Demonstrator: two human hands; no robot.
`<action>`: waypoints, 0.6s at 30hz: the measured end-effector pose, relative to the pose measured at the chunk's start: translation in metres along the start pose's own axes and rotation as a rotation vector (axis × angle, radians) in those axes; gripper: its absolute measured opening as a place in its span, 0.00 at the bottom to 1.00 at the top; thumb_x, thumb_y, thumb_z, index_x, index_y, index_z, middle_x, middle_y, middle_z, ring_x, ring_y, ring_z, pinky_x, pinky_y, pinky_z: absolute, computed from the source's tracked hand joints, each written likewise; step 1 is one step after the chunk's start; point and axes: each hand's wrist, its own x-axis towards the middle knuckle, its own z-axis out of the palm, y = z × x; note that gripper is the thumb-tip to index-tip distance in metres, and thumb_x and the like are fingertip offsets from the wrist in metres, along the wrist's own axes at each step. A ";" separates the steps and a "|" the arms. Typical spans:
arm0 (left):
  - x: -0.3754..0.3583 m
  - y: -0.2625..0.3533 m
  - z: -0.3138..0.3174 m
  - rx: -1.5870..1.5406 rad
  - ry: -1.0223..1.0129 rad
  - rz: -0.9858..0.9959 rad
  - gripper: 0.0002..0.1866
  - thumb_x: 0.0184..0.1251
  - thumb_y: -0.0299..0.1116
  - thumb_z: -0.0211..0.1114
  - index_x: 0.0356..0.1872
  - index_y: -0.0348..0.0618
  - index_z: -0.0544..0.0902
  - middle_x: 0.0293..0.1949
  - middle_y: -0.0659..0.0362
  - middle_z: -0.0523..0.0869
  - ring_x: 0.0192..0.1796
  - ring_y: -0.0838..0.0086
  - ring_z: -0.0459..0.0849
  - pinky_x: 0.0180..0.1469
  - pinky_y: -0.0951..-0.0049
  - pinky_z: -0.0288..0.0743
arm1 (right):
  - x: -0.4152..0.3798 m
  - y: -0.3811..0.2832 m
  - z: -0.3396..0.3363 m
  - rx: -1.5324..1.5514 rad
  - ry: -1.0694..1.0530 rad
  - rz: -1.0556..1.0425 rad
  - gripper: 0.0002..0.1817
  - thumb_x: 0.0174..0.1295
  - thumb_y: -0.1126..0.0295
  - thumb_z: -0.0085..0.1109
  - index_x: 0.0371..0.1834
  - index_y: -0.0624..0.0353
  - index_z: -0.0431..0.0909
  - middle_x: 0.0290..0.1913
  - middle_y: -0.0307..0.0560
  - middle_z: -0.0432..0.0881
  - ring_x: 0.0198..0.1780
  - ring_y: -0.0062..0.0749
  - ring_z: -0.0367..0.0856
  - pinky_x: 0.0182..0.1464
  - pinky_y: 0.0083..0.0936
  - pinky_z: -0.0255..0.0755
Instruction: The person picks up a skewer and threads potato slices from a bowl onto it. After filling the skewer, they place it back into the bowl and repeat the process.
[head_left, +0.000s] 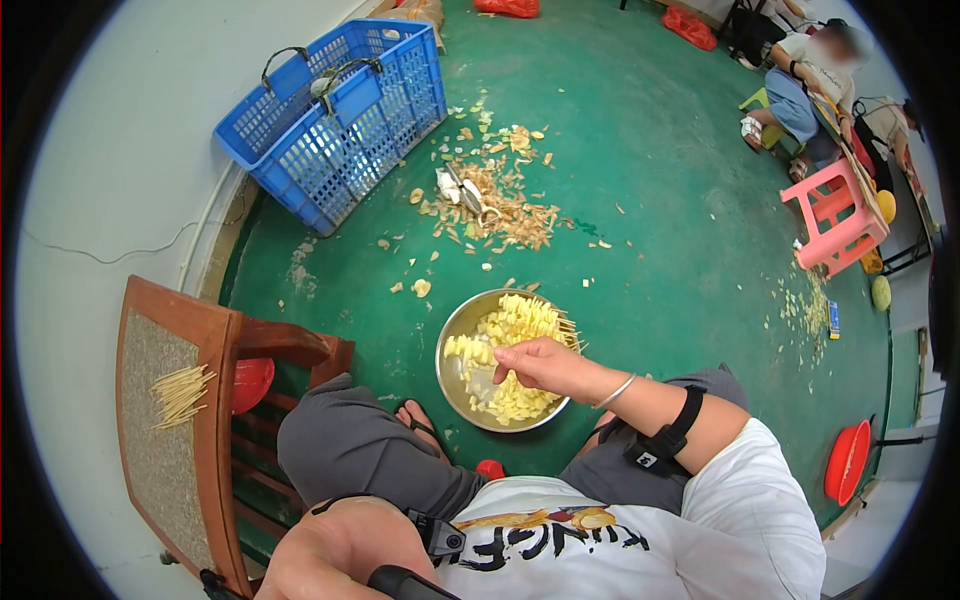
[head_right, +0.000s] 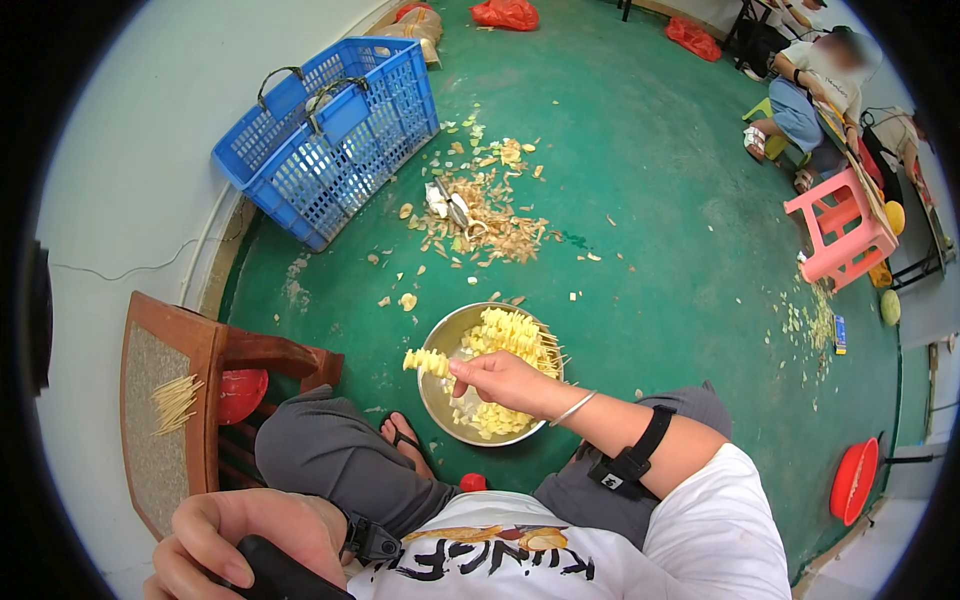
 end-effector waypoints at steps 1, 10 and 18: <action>0.000 0.001 0.000 0.004 0.003 -0.009 0.10 0.56 0.28 0.58 0.39 0.51 0.73 0.39 0.78 0.74 0.29 0.84 0.71 0.32 0.79 0.59 | 0.000 0.000 0.000 0.000 0.000 0.000 0.25 0.63 0.49 0.41 0.30 0.60 0.78 0.13 0.30 0.55 0.18 0.14 0.50 0.21 0.15 0.47; 0.000 -0.002 0.000 0.006 -0.017 0.035 0.14 0.53 0.24 0.60 0.41 0.51 0.72 0.40 0.77 0.73 0.31 0.84 0.71 0.34 0.79 0.59 | 0.003 0.006 -0.002 0.005 -0.003 -0.006 0.25 0.61 0.47 0.44 0.27 0.58 0.80 0.13 0.31 0.60 0.18 0.15 0.56 0.22 0.16 0.54; 0.000 -0.003 0.000 -0.032 -0.028 0.032 0.15 0.53 0.24 0.60 0.42 0.51 0.72 0.38 0.75 0.73 0.31 0.84 0.70 0.34 0.80 0.59 | 0.002 0.006 -0.003 -0.015 0.005 0.002 0.25 0.61 0.47 0.45 0.28 0.58 0.80 0.14 0.32 0.61 0.20 0.16 0.57 0.23 0.15 0.54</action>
